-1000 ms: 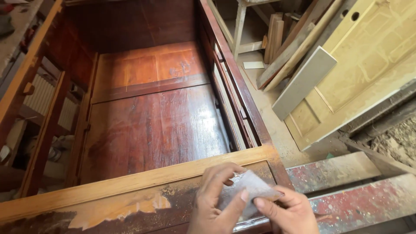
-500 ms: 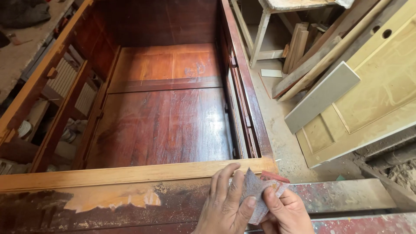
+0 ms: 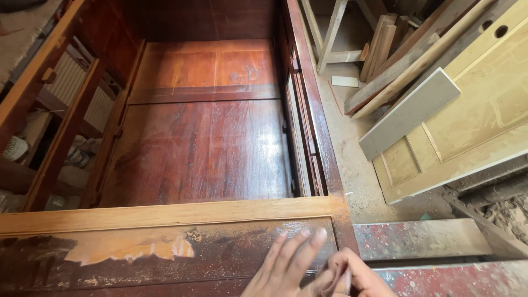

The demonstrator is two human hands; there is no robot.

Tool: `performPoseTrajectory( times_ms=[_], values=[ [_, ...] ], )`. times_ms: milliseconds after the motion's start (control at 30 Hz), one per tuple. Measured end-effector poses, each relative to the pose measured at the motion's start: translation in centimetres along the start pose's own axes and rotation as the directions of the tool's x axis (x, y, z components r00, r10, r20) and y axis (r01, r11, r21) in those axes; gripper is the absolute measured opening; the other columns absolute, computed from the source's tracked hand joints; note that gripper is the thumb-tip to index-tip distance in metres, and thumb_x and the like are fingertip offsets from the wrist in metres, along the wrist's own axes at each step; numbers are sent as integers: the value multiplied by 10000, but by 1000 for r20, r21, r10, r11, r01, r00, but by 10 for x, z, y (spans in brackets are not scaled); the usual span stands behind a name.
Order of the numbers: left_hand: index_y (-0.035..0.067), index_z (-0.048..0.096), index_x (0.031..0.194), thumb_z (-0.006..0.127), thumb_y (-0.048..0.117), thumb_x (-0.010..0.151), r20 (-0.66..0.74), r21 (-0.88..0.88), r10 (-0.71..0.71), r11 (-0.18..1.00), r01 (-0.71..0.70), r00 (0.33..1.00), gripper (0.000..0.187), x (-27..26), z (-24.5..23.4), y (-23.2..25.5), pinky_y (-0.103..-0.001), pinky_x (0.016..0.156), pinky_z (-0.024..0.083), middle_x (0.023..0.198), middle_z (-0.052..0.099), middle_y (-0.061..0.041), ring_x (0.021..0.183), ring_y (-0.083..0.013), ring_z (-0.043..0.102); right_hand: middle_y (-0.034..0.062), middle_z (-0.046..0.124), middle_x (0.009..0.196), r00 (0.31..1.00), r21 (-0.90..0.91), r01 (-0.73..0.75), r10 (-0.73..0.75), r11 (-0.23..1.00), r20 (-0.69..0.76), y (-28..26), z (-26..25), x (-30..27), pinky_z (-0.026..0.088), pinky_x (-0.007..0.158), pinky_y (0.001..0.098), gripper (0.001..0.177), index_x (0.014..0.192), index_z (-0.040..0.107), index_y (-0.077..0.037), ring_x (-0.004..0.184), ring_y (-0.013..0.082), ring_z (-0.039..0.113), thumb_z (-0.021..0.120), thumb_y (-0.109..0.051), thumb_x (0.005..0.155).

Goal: Sanding the wooden surface of a chest to remove old finish.

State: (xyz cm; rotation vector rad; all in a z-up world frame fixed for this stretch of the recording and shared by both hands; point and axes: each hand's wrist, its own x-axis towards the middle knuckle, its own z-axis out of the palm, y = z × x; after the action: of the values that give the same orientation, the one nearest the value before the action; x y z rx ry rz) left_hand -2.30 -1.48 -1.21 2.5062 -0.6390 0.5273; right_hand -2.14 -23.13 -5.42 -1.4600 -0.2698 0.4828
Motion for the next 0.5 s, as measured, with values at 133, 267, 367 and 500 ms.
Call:
performPoseTrajectory(
  times_ms=[133,267,367,500],
  values=[
    [332,653,1292,558,262,1099,-224,361,424,872,-330,878,226,5,-20,-9,-399,1056,567,1466,574,74,1286,-159,638,75,852,933,983,3,-178,178,984,-42,-57,27,1,565,792,298,372,929,808,-13,874,147,761,768,-374,850],
    [289,486,898,480,160,937,-308,254,217,957,-140,926,134,-18,-10,-6,-295,807,568,1021,635,152,929,-82,657,55,706,837,971,-224,181,-138,958,195,-48,14,10,528,705,313,402,838,738,-73,763,174,685,729,-460,948],
    [229,397,678,565,244,1029,257,-181,-73,976,122,964,390,-35,-20,-17,-307,470,351,647,334,53,531,-129,389,119,647,890,919,-216,365,-313,906,238,-59,20,11,558,814,371,325,828,668,-53,888,252,711,664,-311,1024],
    [207,511,842,524,326,1063,559,-320,121,944,78,820,251,-12,-32,-31,-375,562,426,739,464,23,650,-177,560,45,718,996,960,-368,198,-104,909,259,-75,14,13,529,782,311,338,932,722,-126,858,138,675,679,-457,983]
  ],
)
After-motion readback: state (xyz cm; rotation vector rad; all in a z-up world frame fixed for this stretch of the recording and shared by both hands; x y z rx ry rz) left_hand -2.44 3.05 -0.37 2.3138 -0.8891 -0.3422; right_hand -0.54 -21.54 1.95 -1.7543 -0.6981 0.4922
